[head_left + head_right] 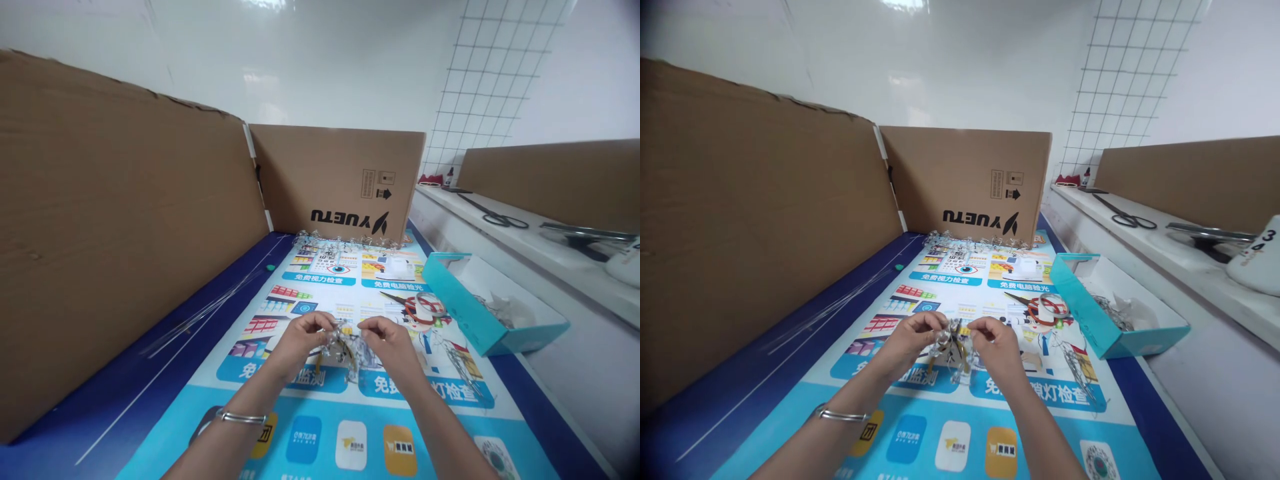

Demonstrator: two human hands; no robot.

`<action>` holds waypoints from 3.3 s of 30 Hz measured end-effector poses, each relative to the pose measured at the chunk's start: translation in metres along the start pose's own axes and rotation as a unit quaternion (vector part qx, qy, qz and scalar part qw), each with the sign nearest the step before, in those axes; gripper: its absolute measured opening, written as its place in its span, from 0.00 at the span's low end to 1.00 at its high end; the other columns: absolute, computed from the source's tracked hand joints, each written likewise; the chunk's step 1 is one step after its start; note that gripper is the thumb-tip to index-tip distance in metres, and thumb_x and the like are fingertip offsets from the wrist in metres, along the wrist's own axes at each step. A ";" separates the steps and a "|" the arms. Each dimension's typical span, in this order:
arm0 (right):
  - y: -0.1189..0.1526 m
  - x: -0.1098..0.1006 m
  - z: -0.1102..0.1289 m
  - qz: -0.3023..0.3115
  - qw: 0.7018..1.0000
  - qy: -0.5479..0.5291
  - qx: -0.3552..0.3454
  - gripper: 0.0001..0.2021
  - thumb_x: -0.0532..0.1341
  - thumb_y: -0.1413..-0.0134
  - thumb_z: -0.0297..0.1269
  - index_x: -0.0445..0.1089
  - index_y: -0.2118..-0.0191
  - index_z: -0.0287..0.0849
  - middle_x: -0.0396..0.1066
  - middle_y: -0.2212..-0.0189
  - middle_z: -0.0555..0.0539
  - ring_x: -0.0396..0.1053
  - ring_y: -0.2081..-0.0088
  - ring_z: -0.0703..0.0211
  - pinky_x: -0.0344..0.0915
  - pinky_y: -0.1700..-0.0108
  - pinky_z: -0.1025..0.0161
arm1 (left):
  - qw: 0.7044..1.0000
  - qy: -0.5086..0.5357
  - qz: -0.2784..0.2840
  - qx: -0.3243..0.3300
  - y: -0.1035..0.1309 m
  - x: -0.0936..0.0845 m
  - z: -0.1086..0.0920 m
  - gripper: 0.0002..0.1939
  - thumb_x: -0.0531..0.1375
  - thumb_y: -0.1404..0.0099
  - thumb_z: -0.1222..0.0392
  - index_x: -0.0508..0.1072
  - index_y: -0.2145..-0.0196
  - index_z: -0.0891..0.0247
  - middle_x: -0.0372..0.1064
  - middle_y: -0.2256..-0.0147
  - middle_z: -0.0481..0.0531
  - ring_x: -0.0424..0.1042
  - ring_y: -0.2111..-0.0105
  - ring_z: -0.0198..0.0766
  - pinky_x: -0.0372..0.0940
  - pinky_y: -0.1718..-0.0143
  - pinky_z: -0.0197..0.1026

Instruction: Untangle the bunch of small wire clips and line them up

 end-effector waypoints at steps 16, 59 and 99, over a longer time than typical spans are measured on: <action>-0.001 0.019 -0.014 0.033 0.990 -0.138 0.004 0.26 0.65 0.58 0.38 0.64 0.49 0.47 0.64 0.52 0.44 0.61 0.51 0.51 0.65 0.57 0.57 | 0.987 0.085 -0.134 -0.015 0.000 -0.034 0.012 0.11 0.65 0.49 0.62 0.69 0.69 0.64 0.71 0.67 0.49 0.70 0.69 0.32 0.63 0.68 0.34; -0.004 0.017 -0.066 -0.026 0.928 -0.338 0.153 0.16 0.68 0.65 0.39 0.68 0.65 0.42 0.67 0.75 0.52 0.64 0.76 0.65 0.63 0.75 0.66 | 0.995 -0.019 -0.076 -0.065 0.001 -0.015 0.025 0.13 0.64 0.49 0.54 0.68 0.74 0.66 0.68 0.78 0.48 0.66 0.80 0.30 0.62 0.74 0.35; -0.003 0.027 -0.046 0.040 0.941 -0.318 0.104 0.18 0.67 0.64 0.31 0.70 0.61 0.39 0.71 0.73 0.50 0.67 0.72 0.64 0.63 0.63 0.64 | 0.995 -0.098 -0.008 0.012 -0.001 -0.007 0.000 0.06 0.65 0.53 0.66 0.71 0.76 0.67 0.69 0.67 0.51 0.68 0.69 0.35 0.63 0.68 0.37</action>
Point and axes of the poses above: each hand's wrist, its own y-axis away from the middle knuckle, its own x-axis out of the palm, z = x × y, the point moved 10 cm from there along -y, towards the middle knuckle
